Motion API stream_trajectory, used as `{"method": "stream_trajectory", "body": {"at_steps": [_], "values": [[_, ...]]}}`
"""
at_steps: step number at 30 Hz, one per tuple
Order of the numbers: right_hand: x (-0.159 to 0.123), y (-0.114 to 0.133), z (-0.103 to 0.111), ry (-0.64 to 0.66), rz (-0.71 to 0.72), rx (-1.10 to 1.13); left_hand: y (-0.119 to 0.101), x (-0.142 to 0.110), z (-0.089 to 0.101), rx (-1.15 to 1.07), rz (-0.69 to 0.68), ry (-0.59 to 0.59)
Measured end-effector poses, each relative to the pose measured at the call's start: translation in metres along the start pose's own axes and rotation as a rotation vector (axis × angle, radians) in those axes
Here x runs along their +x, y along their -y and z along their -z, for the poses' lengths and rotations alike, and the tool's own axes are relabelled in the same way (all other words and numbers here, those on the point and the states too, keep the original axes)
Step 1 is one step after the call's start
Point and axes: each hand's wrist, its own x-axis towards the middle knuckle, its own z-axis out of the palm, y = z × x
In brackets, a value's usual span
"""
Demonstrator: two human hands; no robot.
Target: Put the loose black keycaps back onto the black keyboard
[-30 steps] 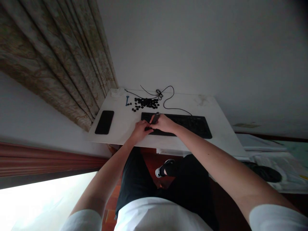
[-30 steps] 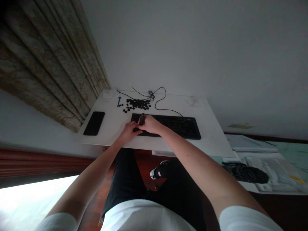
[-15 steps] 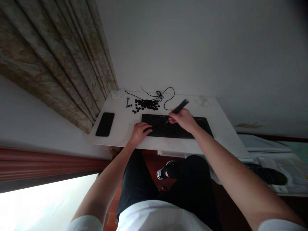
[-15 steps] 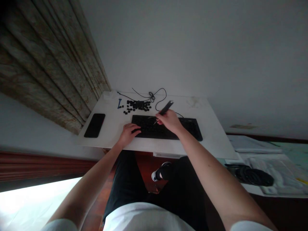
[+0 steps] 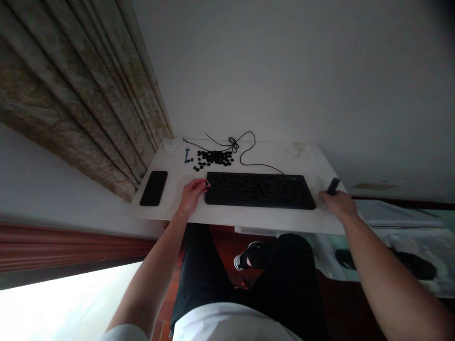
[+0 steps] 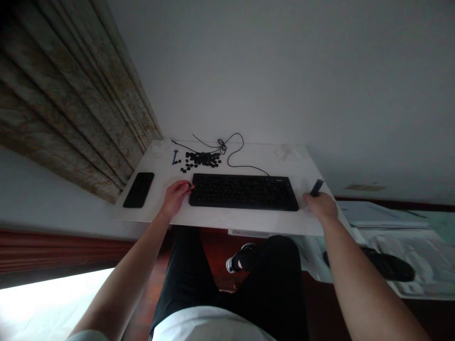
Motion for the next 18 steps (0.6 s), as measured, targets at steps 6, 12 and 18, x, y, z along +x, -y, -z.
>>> {"method": "stream_trajectory", "body": {"at_steps": [6, 12, 18], "values": [[-0.008, 0.005, -0.008, -0.116, -0.024, -0.034, -0.007, -0.001, 0.009, -0.141, 0.054, -0.024], [-0.016, -0.002, -0.01, -0.083, 0.003, -0.006, -0.008, -0.012, -0.001, -0.27, 0.055, 0.008], [-0.011, -0.019, -0.017, -0.146, 0.071, 0.128, -0.013, -0.029, -0.02, -0.229, 0.024, 0.073]]}}
